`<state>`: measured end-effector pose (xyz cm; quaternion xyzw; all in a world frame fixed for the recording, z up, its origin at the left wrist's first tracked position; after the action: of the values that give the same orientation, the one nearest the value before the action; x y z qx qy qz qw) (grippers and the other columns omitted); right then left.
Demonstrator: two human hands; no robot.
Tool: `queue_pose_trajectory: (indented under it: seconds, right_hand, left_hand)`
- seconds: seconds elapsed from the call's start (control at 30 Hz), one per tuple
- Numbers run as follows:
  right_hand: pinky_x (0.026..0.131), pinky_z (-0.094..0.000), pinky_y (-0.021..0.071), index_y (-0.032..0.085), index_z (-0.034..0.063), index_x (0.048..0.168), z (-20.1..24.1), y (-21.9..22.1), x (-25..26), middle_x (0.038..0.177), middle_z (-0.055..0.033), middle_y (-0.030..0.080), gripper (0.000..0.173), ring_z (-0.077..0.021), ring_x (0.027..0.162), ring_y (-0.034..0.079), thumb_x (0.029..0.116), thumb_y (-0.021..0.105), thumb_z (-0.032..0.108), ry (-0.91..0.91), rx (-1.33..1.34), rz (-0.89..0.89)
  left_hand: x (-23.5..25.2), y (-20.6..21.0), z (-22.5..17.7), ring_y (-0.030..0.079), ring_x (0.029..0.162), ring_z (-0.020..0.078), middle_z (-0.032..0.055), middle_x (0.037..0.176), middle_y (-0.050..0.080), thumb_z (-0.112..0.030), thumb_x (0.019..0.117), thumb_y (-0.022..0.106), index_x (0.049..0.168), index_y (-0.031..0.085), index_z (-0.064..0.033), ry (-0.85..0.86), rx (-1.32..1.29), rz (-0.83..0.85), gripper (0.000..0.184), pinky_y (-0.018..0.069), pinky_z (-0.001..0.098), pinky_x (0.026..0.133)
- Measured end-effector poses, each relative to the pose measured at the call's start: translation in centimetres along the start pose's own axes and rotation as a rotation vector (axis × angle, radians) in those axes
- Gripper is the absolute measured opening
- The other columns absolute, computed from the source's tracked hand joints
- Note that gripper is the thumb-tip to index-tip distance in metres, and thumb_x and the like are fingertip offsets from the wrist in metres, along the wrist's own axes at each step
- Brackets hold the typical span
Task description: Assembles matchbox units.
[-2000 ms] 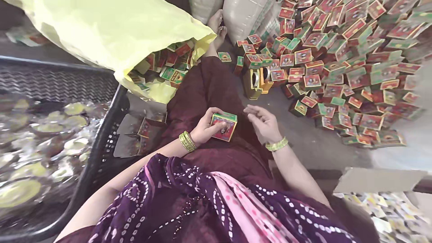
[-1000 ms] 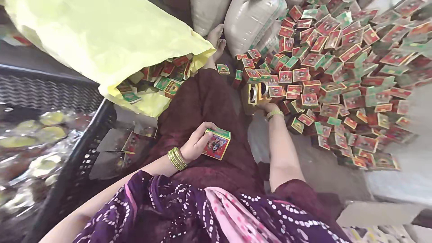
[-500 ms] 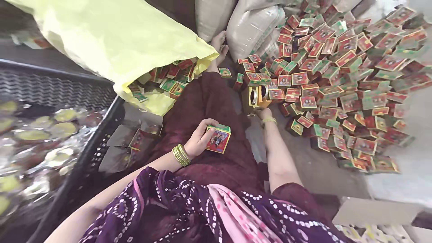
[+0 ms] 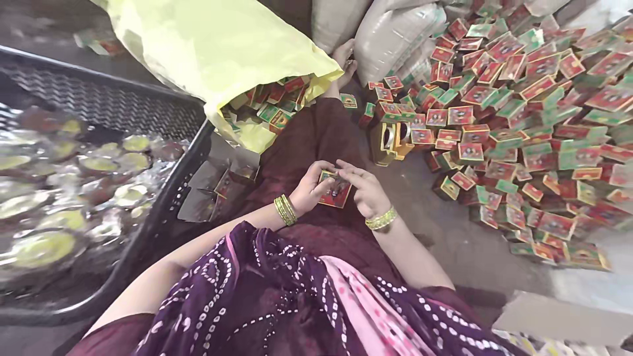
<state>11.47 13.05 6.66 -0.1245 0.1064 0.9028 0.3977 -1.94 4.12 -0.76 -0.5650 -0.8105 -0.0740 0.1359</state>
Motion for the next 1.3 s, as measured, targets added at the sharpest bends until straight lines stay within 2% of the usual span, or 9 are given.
queue_pose_trajectory:
  seconds: [0.23, 0.33, 0.5, 0.7, 0.83, 0.9, 1.0, 1.1, 1.3]
  right_hand:
    - [0.088, -0.0361, 0.0584, 0.073, -0.0002, 0.11, -1.1, -0.4, 1.1, 0.104, -0.0127, 0.074, 0.024, -0.0197, 0.098, 0.07, 0.0925, 0.076, 0.015, 0.008, -0.05, -0.116]
    - [0.089, -0.0394, 0.0582, 0.059, 0.0079, 0.137, -1.0, -0.6, 1.6, 0.123, -0.0158, 0.063, 0.061, -0.0238, 0.107, 0.065, 0.0812, 0.084, 0.009, -0.006, -0.132, -0.185]
    - [0.092, -0.0372, 0.0581, 0.054, 0.0011, 0.138, 0.0, -1.7, 1.6, 0.116, -0.0142, 0.068, 0.059, -0.0188, 0.103, 0.068, 0.0916, 0.076, 0.031, -0.157, -0.424, 0.001]
    - [0.082, -0.0398, 0.0618, 0.068, 0.0012, 0.118, 3.8, -5.5, 1.4, 0.103, -0.0123, 0.073, 0.048, -0.0193, 0.089, 0.072, 0.0877, 0.082, 0.035, 0.103, -0.626, 0.083]
    - [0.084, -0.0402, 0.0623, 0.058, -0.0008, 0.131, 17.4, -15.2, 1.4, 0.112, -0.0127, 0.07, 0.043, -0.0211, 0.097, 0.071, 0.1015, 0.062, 0.03, -0.49, -0.189, -0.558]
    - [0.089, -0.0425, 0.0618, 0.033, 0.0044, 0.152, 23.9, -19.4, -0.6, 0.132, -0.015, 0.058, 0.052, -0.0259, 0.111, 0.067, 0.1069, 0.05, 0.024, -0.753, 0.013, -0.684]
    - [0.082, -0.0436, 0.0643, 0.038, 0.0022, 0.146, 26.7, -20.9, -4.1, 0.127, -0.0164, 0.059, 0.048, -0.0278, 0.104, 0.069, 0.1034, 0.055, 0.017, -0.888, -0.056, -0.764]
    - [0.08, -0.0397, 0.0623, 0.057, 0.0052, 0.133, 21.5, -20.5, -6.3, 0.115, -0.0096, 0.068, 0.044, -0.0196, 0.095, 0.071, 0.0975, 0.066, 0.03, -0.448, -0.591, -0.726]
    - [0.097, -0.0709, 0.0464, 0.068, 0.0001, 0.125, 1.5, -22.9, -10.1, 0.119, -0.0284, 0.068, 0.062, -0.0465, 0.114, 0.064, 0.0935, 0.069, 0.053, 0.634, -1.353, -0.28]
  left_hand:
    - [-0.2, 0.3, -0.6, 0.07, 0.104, 0.0149, 0.009, 0.12, 0.067, -0.031, 0.0922, 0.076, 0.135, 0.047, -0.0043, -0.076, 0.009, 0.006, 0.058, 0.0608, 0.0371, 0.092]
    - [-0.4, 0.3, -0.7, 0.066, 0.109, 0.0147, 0.0116, 0.124, 0.064, -0.033, 0.0905, 0.077, 0.138, 0.042, 0.0006, 0.017, 0.07, 0.04, 0.068, 0.0579, 0.0358, 0.096]
    - [-0.6, 0.1, -0.7, 0.06, 0.121, 0.0195, 0.0155, 0.135, 0.055, -0.023, 0.0915, 0.064, 0.142, 0.032, 0.0023, 0.153, 0.0, 0.076, 0.065, 0.0551, 0.0385, 0.101]
    - [0.0, 0.2, 0.0, 0.065, 0.108, 0.0176, 0.0107, 0.128, 0.057, -0.027, 0.0894, 0.051, 0.143, 0.031, -0.0006, -0.156, -0.179, -0.041, 0.063, 0.0593, 0.0353, 0.077]
    - [0.2, 0.2, 0.4, 0.066, 0.112, 0.0222, 0.0146, 0.137, 0.05, -0.022, 0.0919, 0.051, 0.145, 0.027, 0.0009, -0.176, -0.158, -0.031, 0.062, 0.0624, 0.0403, 0.081]
    - [0.2, 0.3, 0.4, 0.068, 0.109, 0.0214, 0.0166, 0.136, 0.052, -0.022, 0.0939, 0.052, 0.147, 0.025, 0.0019, -0.159, -0.131, -0.028, 0.064, 0.0626, 0.0396, 0.082]
    - [0.3, 0.2, 0.9, 0.07, 0.101, 0.0193, 0.0157, 0.139, 0.052, -0.025, 0.0961, 0.052, 0.148, 0.025, -0.0014, -0.157, -0.101, -0.024, 0.063, 0.0625, 0.0385, 0.08]
    - [0.1, -0.1, 1.0, 0.072, 0.091, 0.0178, 0.0118, 0.131, 0.059, -0.024, 0.0977, 0.051, 0.147, 0.027, -0.0062, -0.163, -0.077, -0.024, 0.058, 0.0626, 0.0369, 0.074]
    - [-0.2, 0.3, 0.4, 0.071, 0.096, 0.0177, 0.013, 0.135, 0.055, -0.024, 0.0995, 0.05, 0.144, 0.029, -0.0049, -0.17, -0.029, 0.023, 0.053, 0.0627, 0.0365, 0.077]
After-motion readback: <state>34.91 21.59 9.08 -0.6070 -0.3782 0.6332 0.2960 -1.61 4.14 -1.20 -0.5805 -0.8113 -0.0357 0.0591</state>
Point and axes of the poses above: each hand's wrist, its own x-axis towards the middle knuckle, its own y-axis out of the palm, z = x × y, the point moved 3 cm from there along x, towards the middle knuckle
